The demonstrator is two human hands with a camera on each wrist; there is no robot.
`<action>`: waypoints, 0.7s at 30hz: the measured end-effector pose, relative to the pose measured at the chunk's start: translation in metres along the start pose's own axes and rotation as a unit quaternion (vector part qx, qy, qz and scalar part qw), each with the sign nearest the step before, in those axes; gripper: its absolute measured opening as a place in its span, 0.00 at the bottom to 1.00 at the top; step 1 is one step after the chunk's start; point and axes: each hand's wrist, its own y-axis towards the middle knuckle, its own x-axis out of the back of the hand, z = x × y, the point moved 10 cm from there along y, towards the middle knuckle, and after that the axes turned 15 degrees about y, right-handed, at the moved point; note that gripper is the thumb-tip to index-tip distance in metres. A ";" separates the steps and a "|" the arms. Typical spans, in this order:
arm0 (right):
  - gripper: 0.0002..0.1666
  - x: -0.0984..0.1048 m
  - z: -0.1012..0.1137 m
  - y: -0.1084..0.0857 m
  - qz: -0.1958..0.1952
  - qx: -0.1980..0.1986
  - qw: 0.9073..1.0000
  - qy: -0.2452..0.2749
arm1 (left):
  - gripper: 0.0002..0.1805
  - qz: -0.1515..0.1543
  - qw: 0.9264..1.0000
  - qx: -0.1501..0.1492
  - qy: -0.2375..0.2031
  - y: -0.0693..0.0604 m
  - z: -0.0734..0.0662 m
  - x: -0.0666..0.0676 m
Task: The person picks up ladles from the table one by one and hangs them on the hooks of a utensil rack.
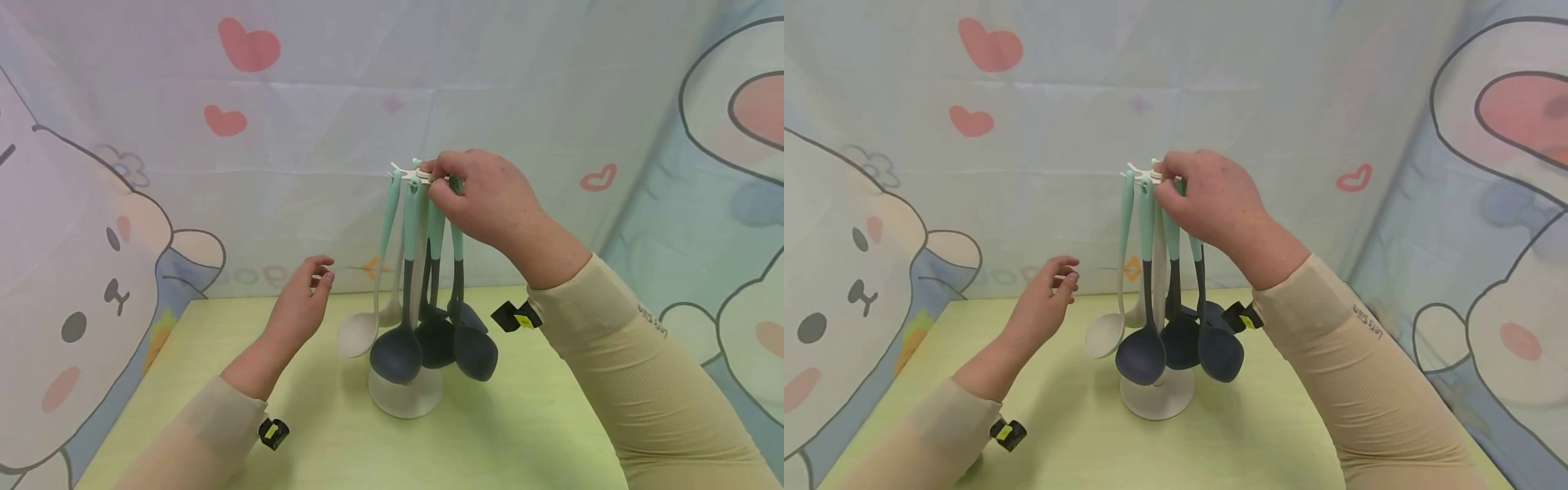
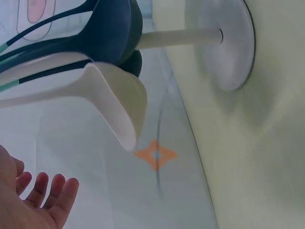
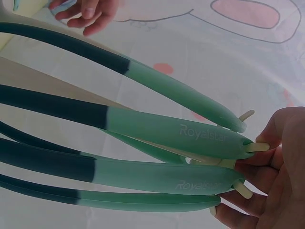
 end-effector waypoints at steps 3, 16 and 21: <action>0.19 -0.001 -0.001 0.000 0.002 -0.001 1.000 0.000 | 0.19 0.005 0.999 0.025 0.022 0.002 0.016 0.002; 0.19 0.000 -0.004 0.000 0.009 -0.003 1.000 0.007 | 0.21 0.067 0.980 0.100 0.158 -0.001 0.075 0.010; 0.19 0.000 -0.004 0.001 0.009 0.002 1.000 0.006 | 0.19 0.073 0.974 0.108 0.183 -0.004 0.089 0.007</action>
